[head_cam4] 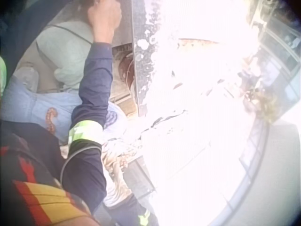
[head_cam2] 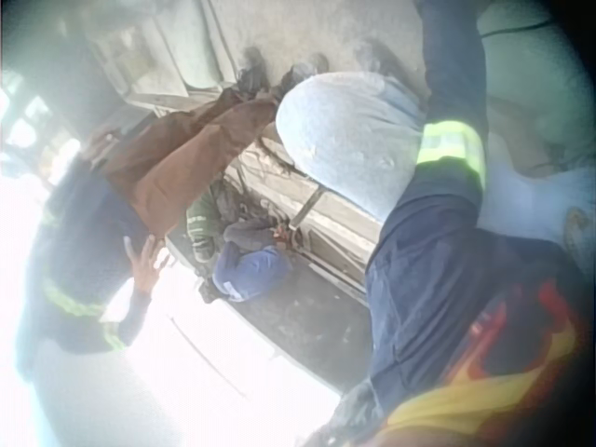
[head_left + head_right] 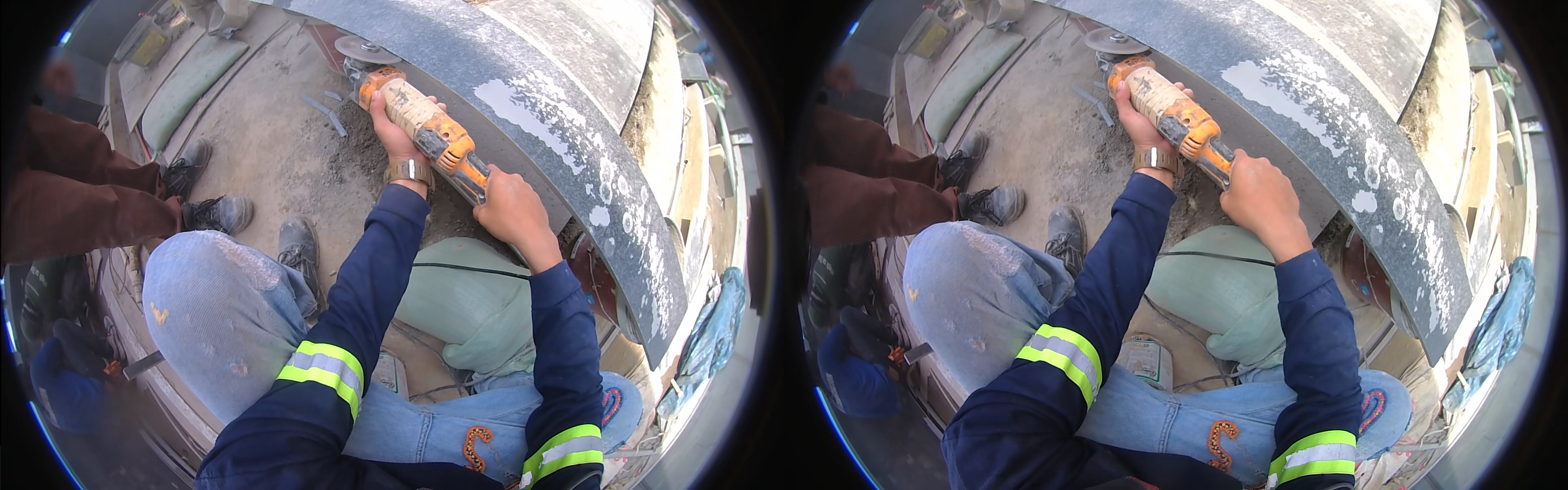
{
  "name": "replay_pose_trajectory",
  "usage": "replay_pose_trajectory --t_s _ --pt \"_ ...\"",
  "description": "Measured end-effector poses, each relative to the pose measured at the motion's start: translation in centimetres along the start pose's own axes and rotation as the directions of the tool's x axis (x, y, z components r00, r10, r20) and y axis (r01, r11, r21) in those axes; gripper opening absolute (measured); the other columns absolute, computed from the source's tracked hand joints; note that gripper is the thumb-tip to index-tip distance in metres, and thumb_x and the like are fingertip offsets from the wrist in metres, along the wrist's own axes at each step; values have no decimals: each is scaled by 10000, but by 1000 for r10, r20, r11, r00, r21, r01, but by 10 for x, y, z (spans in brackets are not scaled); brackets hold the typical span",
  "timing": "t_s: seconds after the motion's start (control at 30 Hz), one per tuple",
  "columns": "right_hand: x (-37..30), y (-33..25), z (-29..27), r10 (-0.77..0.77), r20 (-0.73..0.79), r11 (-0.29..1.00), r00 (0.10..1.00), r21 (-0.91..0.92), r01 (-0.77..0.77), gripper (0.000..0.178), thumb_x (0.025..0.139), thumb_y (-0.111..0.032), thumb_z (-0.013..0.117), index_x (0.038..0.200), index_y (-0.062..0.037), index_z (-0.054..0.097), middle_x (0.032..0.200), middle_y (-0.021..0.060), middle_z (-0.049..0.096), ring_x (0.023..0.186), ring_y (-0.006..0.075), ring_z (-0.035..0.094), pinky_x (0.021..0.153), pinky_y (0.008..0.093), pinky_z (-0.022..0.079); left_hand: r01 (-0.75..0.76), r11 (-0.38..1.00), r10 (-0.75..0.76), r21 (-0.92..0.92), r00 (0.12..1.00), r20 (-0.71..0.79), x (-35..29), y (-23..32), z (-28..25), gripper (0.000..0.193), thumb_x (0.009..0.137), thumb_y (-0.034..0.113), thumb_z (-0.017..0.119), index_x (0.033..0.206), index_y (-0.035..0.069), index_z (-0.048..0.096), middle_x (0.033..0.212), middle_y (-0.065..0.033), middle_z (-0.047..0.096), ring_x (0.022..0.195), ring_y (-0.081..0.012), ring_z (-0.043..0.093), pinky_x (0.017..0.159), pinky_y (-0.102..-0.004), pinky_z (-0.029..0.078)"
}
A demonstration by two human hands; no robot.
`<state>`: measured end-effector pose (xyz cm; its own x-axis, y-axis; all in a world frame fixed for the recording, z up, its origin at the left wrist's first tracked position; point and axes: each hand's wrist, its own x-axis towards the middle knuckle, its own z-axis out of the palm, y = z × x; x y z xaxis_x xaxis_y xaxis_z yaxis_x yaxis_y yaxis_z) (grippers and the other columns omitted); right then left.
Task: The person kneels on the ground and uses an angle grinder to smooth the edge of a large stone slab. They hold the tool with both hands and move it along the slab's edge, generating dust.
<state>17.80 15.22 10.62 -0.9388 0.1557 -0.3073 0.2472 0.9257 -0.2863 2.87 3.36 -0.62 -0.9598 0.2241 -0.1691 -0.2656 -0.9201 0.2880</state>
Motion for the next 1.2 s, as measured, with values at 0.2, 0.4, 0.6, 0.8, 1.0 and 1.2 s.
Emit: replay_pose_trajectory --t_s 0.2,0.4,0.6,0.8,1.0,1.2 --pt "-7 5 -2 6 16 1000 1000 -9 -6 312 769 -91 672 1059 15 631 932 254 715 919 439 705 810 517 576 -14 1000 15 25 1000 -25 -10 -6 5 699 900 735 475 1173 93 530 907 -206 651 799 -355 692 632 -468 592" --pt "-12 11 -1 -3 13 1000 1000 0 3 321 768 -92 673 1069 12 628 939 256 713 928 441 702 823 519 572 -18 1000 19 24 999 -26 -16 -9 5 703 896 733 485 1175 90 525 910 -202 650 800 -354 691 629 -469 591" --pt "-17 15 -1 -6 16 1000 1000 -16 6 337 773 -102 675 1088 8 627 958 251 714 932 437 702 829 516 572 -5 1000 5 9 1000 -20 -21 -12 5 711 895 740 488 1182 91 523 912 -200 651 798 -357 692 636 -471 595" --pt "-21 18 -2 -11 18 1000 1000 -16 12 351 776 -108 672 1103 12 627 944 252 714 927 436 703 820 516 574 11 1000 -11 -14 1000 -23 -24 -15 5 716 893 751 479 1174 94 533 912 -203 654 800 -360 694 645 -477 596" --pt "-24 17 -4 -5 23 1000 1000 -19 5 359 773 -102 667 1110 15 628 945 254 715 929 434 704 822 515 574 8 1000 -8 -6 1000 -21 -26 -16 5 713 895 749 477 1181 98 539 899 -204 659 796 -363 695 648 -480 597" --pt "-25 20 -1 -14 17 1000 1000 -15 14 361 775 -101 662 1114 17 628 951 258 715 933 438 702 825 517 573 0 1000 -1 -4 999 -42 -28 -17 6 713 901 748 467 1207 107 540 898 -205 662 789 -362 697 642 -478 597"
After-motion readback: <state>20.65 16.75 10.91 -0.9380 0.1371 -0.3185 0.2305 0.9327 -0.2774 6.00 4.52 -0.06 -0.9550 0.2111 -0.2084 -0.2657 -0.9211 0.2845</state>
